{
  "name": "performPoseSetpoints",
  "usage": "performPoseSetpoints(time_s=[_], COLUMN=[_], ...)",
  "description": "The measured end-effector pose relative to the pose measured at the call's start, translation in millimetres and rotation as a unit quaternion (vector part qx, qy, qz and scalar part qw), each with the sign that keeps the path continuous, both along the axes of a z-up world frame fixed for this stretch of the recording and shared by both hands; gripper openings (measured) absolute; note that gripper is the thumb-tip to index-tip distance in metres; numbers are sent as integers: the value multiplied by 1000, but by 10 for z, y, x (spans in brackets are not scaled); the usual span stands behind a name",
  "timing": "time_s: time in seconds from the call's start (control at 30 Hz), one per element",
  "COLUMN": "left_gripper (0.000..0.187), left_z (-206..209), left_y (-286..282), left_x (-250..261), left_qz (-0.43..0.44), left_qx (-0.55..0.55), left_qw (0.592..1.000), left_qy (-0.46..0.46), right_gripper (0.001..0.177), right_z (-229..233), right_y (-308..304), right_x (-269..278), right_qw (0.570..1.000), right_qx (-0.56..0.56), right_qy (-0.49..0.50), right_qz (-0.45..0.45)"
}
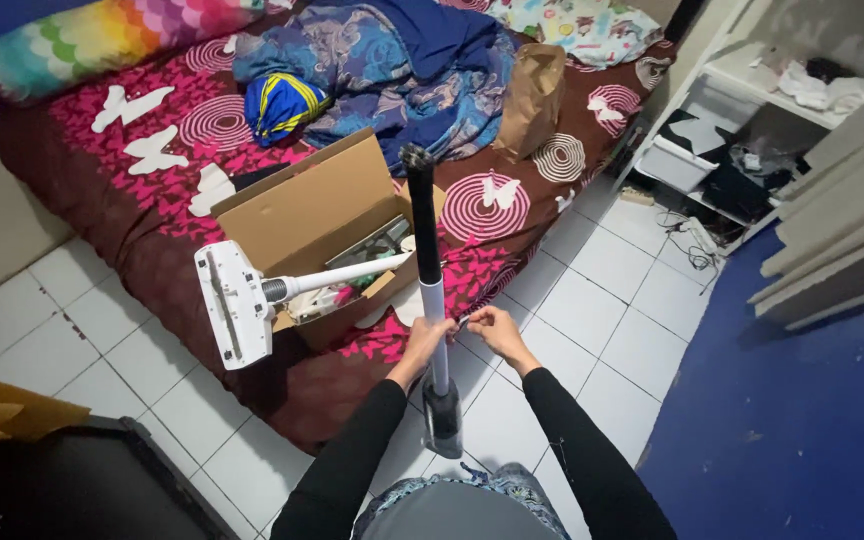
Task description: The recorder assembles a handheld vacuum cleaner and then uses it to vacuum the tiled floor of a bedroom.
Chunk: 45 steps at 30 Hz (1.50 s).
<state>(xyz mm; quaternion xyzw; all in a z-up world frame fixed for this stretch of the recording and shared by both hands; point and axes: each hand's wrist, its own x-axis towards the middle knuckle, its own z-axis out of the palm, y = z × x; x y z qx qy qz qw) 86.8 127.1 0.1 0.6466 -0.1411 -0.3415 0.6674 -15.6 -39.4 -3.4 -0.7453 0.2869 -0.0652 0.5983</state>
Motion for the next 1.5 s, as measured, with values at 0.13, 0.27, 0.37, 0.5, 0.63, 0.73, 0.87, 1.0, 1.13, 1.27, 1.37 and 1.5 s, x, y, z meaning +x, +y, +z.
performPoseSetpoints(time_s=[0.13,0.27,0.37,0.5,0.63,0.73,0.87,1.0,1.13,1.27,1.37,1.5], left_gripper=[26,26,28,34,35,34,35,37,37,35,33,36], left_z=[-45,-187,-314,-425,-634,-661,-594,-628,-695,-622,-474,-460], left_y=[29,-73,-228,-633,-1180,-1571,-2150,-2780,-3274,-3732,-4067,-4545], left_x=[87,257,357,426,452,463,629,709,729,862,994,1166], left_qz=[18,31,48,50,55,62,69,59,58,47,27,-23], left_qx=[38,63,73,138,177,161,163,174,147,82,68,52], left_qw=[999,997,996,988,980,983,983,983,987,996,997,998], left_qy=[11,-19,-31,-47,-67,-59,-50,-23,-4,1,3,10], right_gripper=[14,14,13,10,4,6,10,13,13,13,15,17], right_z=[-144,-362,-358,-281,-371,-251,-111,-115,174,-113,-176,183], right_y=[-169,-482,-642,-912,-1383,-1730,-2291,-2888,-3227,-3681,-3980,-4382], right_x=[230,498,787,1255,1630,1725,1826,1811,1801,1874,1883,1855], right_qw=[1000,996,992,990,988,987,984,979,974,972,965,939], right_qx=[13,89,117,112,73,52,111,158,190,227,253,323], right_qy=[-9,-25,-37,-76,-91,-85,-78,-92,-99,-54,-60,-94], right_qz=[0,-6,9,50,99,124,113,89,76,5,-31,-75])
